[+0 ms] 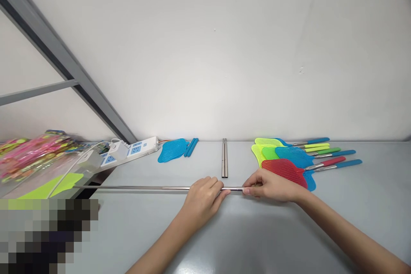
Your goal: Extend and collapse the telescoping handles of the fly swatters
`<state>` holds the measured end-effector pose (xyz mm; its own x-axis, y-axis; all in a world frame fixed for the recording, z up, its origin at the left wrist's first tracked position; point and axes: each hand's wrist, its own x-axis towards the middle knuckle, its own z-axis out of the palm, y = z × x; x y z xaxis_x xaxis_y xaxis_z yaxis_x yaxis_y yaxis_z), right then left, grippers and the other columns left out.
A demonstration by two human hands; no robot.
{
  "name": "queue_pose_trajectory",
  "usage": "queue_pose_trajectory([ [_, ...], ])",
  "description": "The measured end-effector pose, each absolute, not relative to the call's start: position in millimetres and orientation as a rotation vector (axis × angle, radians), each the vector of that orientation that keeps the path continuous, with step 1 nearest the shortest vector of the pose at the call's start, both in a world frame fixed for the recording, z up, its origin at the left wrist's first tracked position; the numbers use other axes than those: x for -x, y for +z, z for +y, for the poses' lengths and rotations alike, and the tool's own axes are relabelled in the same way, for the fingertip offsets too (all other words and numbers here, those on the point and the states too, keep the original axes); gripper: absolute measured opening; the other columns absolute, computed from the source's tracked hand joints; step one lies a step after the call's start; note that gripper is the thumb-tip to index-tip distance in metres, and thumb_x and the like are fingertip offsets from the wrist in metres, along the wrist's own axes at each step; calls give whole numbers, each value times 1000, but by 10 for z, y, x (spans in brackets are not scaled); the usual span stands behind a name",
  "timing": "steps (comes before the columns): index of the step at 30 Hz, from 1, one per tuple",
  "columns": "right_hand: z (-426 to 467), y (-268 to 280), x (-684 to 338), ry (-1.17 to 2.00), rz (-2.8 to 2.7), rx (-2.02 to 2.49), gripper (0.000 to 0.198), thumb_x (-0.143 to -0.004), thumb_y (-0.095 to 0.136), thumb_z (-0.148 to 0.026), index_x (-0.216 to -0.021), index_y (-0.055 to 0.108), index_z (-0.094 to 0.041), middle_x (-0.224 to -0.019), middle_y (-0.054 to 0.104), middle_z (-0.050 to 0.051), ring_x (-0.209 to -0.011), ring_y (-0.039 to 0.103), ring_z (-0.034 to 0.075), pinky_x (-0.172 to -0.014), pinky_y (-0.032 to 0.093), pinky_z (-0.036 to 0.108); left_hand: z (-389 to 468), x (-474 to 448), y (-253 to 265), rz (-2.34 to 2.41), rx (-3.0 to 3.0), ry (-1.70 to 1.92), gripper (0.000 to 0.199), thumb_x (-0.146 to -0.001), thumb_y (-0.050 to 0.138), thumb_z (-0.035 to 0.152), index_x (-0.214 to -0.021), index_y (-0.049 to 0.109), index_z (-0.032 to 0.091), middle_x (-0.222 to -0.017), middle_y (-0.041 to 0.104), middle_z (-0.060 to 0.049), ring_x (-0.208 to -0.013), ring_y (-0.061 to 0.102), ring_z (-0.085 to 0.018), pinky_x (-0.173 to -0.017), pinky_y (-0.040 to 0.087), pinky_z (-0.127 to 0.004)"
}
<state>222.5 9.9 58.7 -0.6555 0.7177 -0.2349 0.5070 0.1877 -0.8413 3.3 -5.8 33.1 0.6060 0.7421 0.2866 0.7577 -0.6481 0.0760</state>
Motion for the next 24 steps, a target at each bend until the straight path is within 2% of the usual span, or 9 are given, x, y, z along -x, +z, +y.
queue_pose_trajectory([
  [7,80,536,-2209,1597,-2117,1266,29,-76,45,-38,-68,56,-13,-57,50,-1,-46,35,7,-42,26,19,-19,-126,377,-1218,2823,-362,31,-87,30,36,-71,50,18,-65,53,0,-58,49,-12,-51,30,-24],
  [11,62,566,-2199,1623,-2091,1270,28,-77,44,-36,-67,56,-12,-61,53,1,-47,40,8,-44,31,19,-27,-206,384,-1190,2849,-373,32,-88,28,36,-70,48,18,-64,53,1,-57,50,-12,-49,28,-24],
  [16,59,576,-2193,1393,-2203,1223,28,-79,42,-32,-61,53,-14,-55,46,-2,-50,33,8,-44,23,20,-16,-297,432,-1205,2846,-353,34,-88,27,38,-68,47,18,-64,54,1,-55,50,-12,-47,27,-24],
  [21,59,544,-2175,1319,-2216,1226,28,-81,40,-34,-61,48,-16,-54,33,-5,-51,29,8,-45,21,20,16,-324,499,-1185,2867,-271,35,-88,25,38,-68,46,18,-64,54,1,-53,50,-11,-47,27,-23],
  [24,53,539,-2178,1297,-2253,1235,29,-82,39,-37,-65,50,-16,-55,34,-5,-52,28,8,-44,21,20,32,-325,482,-1196,2859,-177,33,-88,26,38,-70,47,20,-63,55,3,-52,51,-11,-45,25,-24],
])
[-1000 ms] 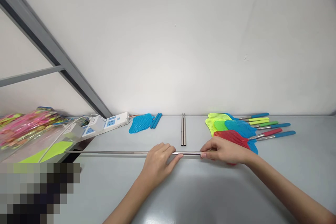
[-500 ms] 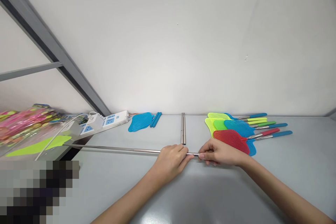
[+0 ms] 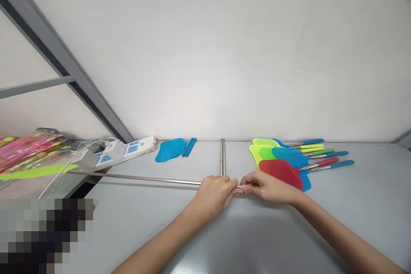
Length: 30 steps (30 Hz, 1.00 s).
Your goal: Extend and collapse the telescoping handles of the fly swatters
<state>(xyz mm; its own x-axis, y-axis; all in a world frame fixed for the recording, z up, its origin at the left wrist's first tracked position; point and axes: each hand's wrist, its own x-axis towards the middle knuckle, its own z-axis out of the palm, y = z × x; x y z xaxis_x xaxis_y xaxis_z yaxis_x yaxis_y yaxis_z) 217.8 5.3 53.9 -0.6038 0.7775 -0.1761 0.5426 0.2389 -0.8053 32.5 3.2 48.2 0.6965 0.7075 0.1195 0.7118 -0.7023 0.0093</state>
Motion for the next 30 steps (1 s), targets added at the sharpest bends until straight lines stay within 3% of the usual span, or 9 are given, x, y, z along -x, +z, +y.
queue_pose_trajectory([
  [15,41,464,-2145,1223,-2318,1125,37,-85,31,-38,-75,60,-17,-56,40,-4,-52,27,8,-44,21,20,73,-266,381,-1262,2875,-72,36,-87,23,42,-72,47,21,-63,60,3,-52,55,-13,-43,20,-24],
  [24,127,425,-2237,1271,-2304,1086,41,-84,32,-45,-65,53,-15,-55,30,-4,-51,24,8,-43,19,19,168,-302,415,-1336,2902,-94,52,-84,16,54,-66,50,18,-59,58,0,-50,55,-13,-42,18,-25],
  [30,142,478,-2261,1273,-2305,1048,39,-84,32,-45,-62,47,-16,-55,29,-5,-50,23,7,-43,19,20,182,-290,449,-1316,2874,-100,52,-84,16,54,-65,49,19,-58,58,1,-50,54,-13,-43,17,-25],
])
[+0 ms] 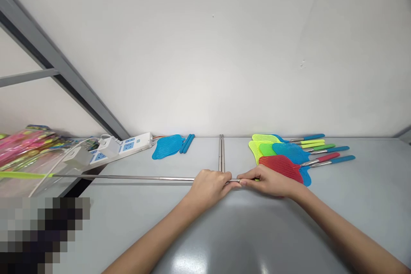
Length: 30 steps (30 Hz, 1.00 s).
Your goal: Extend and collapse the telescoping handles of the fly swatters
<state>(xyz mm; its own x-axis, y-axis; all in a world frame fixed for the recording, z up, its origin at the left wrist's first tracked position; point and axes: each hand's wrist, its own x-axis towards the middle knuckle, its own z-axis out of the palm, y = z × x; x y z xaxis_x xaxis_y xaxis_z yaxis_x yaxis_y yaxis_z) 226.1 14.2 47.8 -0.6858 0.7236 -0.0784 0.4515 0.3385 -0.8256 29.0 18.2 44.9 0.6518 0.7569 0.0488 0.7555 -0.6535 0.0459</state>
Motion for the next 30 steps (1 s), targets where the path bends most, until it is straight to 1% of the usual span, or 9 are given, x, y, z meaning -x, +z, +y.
queue_pose_trajectory([
  [8,202,450,-2340,1323,-2326,1022,37,-85,33,-42,-58,37,-17,-56,23,-5,-49,20,7,-43,17,21,180,-271,481,1330,-2814,115,53,-84,16,55,-64,50,19,-57,58,2,-49,52,-12,-43,16,-24],
  [14,212,459,-2375,1348,-2306,1034,38,-84,34,-43,-57,36,-17,-56,21,-5,-49,19,7,-43,17,22,192,-260,502,1340,-2802,119,53,-83,17,55,-64,50,19,-56,57,2,-50,53,-12,-43,17,-24],
  [22,224,496,-2420,1387,-2295,1067,41,-82,35,-49,-55,34,-17,-55,19,-5,-49,18,8,-44,16,23,192,-260,555,1351,-2792,99,53,-83,16,55,-64,50,19,-57,57,1,-51,53,-12,-43,17,-24],
  [27,235,502,-2423,1397,-2299,1049,40,-82,35,-47,-55,32,-17,-55,19,-6,-50,18,7,-45,16,22,193,-243,576,1346,-2794,90,49,-85,19,52,-65,50,20,-59,58,2,-52,52,-12,-44,18,-23],
  [30,239,509,-2431,1403,-2293,1050,41,-82,36,-47,-54,33,-17,-56,20,-6,-50,18,7,-45,16,22,199,-234,574,1344,-2790,94,50,-84,18,53,-64,49,19,-58,58,2,-51,52,-12,-44,17,-23],
])
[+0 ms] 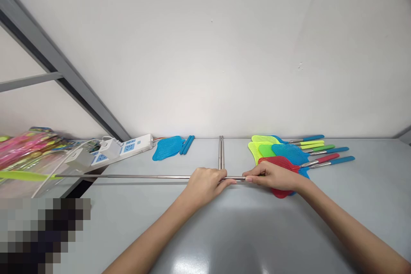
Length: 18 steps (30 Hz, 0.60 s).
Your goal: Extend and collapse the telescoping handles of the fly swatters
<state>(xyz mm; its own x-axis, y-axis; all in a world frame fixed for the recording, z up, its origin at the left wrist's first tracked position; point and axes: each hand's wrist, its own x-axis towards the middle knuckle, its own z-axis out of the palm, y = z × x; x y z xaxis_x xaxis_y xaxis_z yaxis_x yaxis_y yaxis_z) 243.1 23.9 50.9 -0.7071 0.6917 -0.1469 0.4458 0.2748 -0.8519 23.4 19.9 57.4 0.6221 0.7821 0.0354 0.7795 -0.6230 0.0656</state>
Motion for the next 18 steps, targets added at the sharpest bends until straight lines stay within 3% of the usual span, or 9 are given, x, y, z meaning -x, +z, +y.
queue_pose_trajectory([
  [18,288,509,-2525,1452,-2306,1031,39,-81,37,-46,-55,28,-18,-57,19,-5,-50,17,8,-46,16,23,226,-170,589,1354,-2739,168,43,-85,25,48,-65,49,19,-58,56,2,-50,51,-11,-44,20,-24],
])
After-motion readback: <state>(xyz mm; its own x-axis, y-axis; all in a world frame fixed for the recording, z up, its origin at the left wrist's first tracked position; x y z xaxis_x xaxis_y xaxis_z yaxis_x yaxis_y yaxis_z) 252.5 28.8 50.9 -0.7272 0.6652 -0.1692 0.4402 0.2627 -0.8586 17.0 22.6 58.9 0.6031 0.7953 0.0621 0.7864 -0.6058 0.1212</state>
